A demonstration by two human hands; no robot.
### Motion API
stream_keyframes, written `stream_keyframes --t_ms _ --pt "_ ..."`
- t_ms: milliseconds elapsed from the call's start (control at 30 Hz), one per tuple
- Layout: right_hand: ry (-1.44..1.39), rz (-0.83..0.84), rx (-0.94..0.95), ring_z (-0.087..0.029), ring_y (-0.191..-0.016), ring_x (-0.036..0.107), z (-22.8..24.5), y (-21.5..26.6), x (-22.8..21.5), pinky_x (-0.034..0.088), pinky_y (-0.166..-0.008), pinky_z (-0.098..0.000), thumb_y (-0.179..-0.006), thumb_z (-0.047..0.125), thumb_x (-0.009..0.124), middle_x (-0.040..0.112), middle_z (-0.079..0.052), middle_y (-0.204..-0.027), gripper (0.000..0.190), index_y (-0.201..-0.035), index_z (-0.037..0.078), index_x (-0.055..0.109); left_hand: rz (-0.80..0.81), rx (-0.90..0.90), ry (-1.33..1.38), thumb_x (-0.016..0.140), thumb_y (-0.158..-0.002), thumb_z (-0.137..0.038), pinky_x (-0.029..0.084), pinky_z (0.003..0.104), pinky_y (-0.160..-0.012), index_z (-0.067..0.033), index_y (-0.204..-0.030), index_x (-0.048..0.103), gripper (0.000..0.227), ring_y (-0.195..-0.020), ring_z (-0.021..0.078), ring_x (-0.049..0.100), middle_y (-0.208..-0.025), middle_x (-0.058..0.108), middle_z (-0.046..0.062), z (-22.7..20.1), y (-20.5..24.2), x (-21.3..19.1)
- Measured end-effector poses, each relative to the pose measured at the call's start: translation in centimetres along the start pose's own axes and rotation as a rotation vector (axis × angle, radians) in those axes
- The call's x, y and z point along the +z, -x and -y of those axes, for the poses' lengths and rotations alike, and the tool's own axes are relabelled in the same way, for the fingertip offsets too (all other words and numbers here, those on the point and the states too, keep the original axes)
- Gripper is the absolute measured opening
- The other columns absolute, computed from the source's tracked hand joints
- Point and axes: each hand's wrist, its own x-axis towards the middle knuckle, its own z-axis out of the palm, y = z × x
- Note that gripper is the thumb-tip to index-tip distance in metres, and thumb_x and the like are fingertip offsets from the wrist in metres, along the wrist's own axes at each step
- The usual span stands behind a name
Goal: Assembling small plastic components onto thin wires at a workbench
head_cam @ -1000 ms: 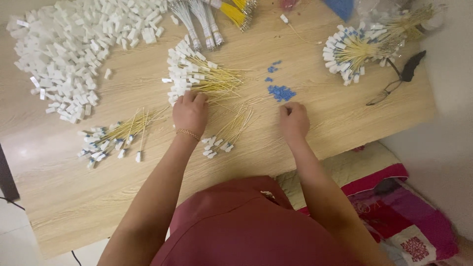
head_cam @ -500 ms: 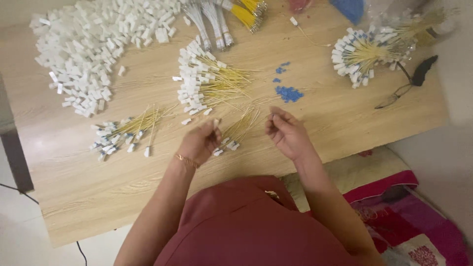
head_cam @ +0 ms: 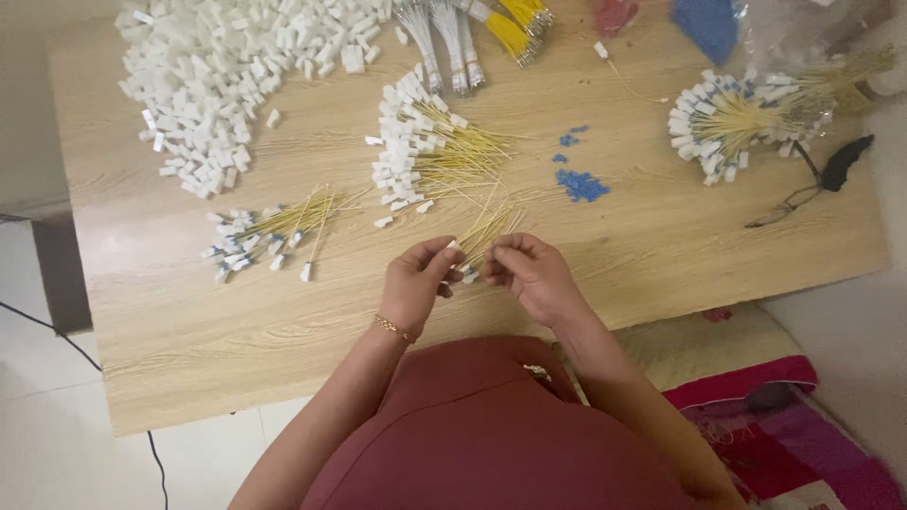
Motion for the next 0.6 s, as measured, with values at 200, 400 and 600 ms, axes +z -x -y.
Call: stream_keyframes --t_ms 200,400,600 --pt "0.138 0.016 -0.14 -0.021 -0.079 0.072 -0.3 0.3 2.3 0.062 -0.068 -0.0301 -0.085 -0.005 0.066 0.069 -0.013 -0.089 0.015 -0.099 -0.001 0.062 0.054 0.024 -0.041 0.063 -0.094 -0.018 0.056 0.019 -0.049 -0.0002 -0.121 0.061 0.032 -0.072 0.0155 0.071 -0.095 0.072 0.011 1.0 -0.5 0.3" --pt "0.363 0.036 -0.244 -0.015 -0.075 0.07 -0.3 -0.4 2.2 0.059 -0.066 -0.0244 -0.086 -0.001 0.068 0.07 -0.009 -0.086 0.021 -0.107 0.001 0.066 0.063 0.058 -0.077 0.063 -0.094 -0.018 0.055 0.019 -0.048 -0.0033 -0.117 0.064 0.027 -0.073 0.0172 0.071 -0.097 0.072 0.011 0.6 -0.1 0.0" --pt "0.525 -0.063 -0.295 -0.009 -0.07 0.063 0.5 -0.3 2.7 0.054 -0.06 -0.0214 -0.082 0.002 0.073 0.071 -0.008 -0.078 0.017 -0.099 0.004 0.073 0.025 0.118 -0.147 0.068 -0.09 -0.016 0.052 0.019 -0.046 -0.0048 -0.116 0.067 0.027 -0.069 0.016 0.069 -0.095 0.072 0.011 0.5 0.4 0.2"
